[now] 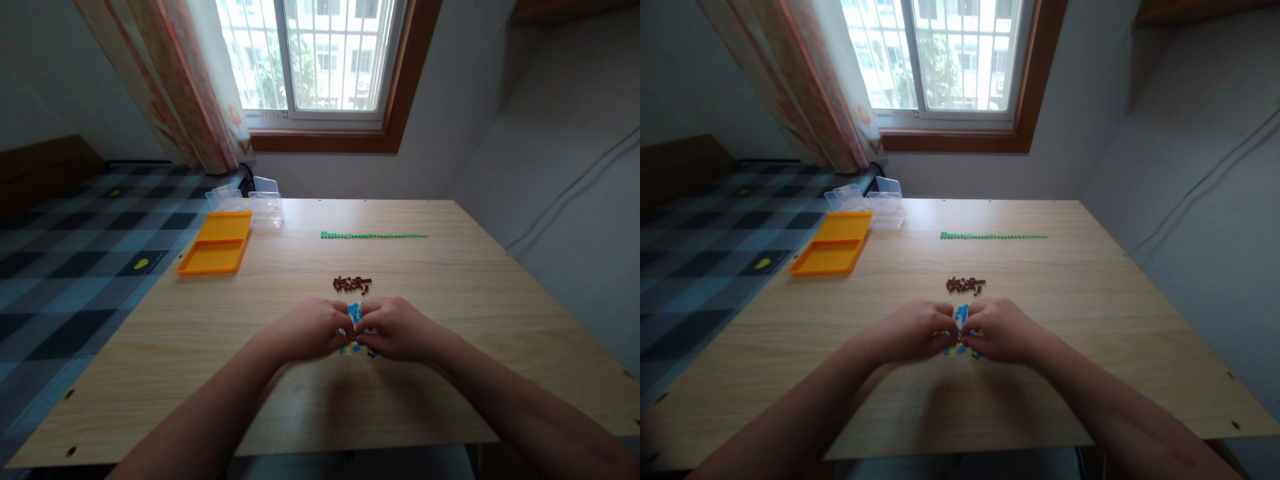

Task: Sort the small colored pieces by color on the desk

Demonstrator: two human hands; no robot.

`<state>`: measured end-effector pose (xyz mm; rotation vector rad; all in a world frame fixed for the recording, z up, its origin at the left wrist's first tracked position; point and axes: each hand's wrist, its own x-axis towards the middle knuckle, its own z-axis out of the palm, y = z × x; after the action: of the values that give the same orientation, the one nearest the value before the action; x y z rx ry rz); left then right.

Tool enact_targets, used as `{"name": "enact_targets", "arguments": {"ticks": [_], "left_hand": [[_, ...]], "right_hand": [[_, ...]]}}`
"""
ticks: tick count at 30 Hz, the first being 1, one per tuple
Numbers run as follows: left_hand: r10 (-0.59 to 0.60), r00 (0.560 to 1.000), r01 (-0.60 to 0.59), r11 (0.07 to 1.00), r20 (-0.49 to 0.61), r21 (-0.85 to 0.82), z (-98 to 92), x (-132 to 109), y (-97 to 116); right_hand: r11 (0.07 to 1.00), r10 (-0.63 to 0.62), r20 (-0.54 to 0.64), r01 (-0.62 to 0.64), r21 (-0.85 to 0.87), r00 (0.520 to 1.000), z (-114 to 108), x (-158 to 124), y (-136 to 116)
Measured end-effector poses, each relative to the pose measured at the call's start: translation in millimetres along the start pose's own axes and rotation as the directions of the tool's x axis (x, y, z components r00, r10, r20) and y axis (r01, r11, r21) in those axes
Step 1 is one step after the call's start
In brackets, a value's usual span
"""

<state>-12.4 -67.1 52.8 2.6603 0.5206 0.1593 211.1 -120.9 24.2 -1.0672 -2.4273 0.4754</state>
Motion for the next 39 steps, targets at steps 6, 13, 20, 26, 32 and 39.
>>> {"name": "enact_targets", "arguments": {"ticks": [6, 13, 20, 26, 32, 39], "left_hand": [[-0.133, 0.987, 0.128, 0.990, -0.095, -0.055, -4.7, -2, -17], [-0.261, 0.936, 0.232, 0.962, -0.237, -0.144, 7.7, 6, -43], [-0.309, 0.900, 0.305, 0.950, -0.306, -0.062, 16.7, 20, -52], [-0.308, 0.852, 0.301, 0.950, -0.423, -0.086, 15.3, 22, -48], [-0.116, 0.959, 0.113, 0.993, -0.258, -0.028, 4.6, 5, -27], [0.012, 1.000, -0.011, 1.000, -0.025, 0.024, 0.6, 1, 1]], "right_hand": [[0.999, 0.027, 0.012, -0.027, 0.019, 1.000, 1, 1, -3], [0.993, 0.112, -0.103, -0.107, 0.045, 0.988, -6, -2, 10], [0.943, 0.303, -0.218, -0.325, -0.069, 0.928, -16, -4, 40], [0.941, 0.291, -0.284, -0.327, -0.086, 0.913, -12, -3, 39], [0.996, 0.044, -0.072, -0.039, 0.076, 0.996, -22, -12, 18], [0.978, -0.071, 0.166, 0.036, 0.204, 0.984, -24, -12, 4]]}}
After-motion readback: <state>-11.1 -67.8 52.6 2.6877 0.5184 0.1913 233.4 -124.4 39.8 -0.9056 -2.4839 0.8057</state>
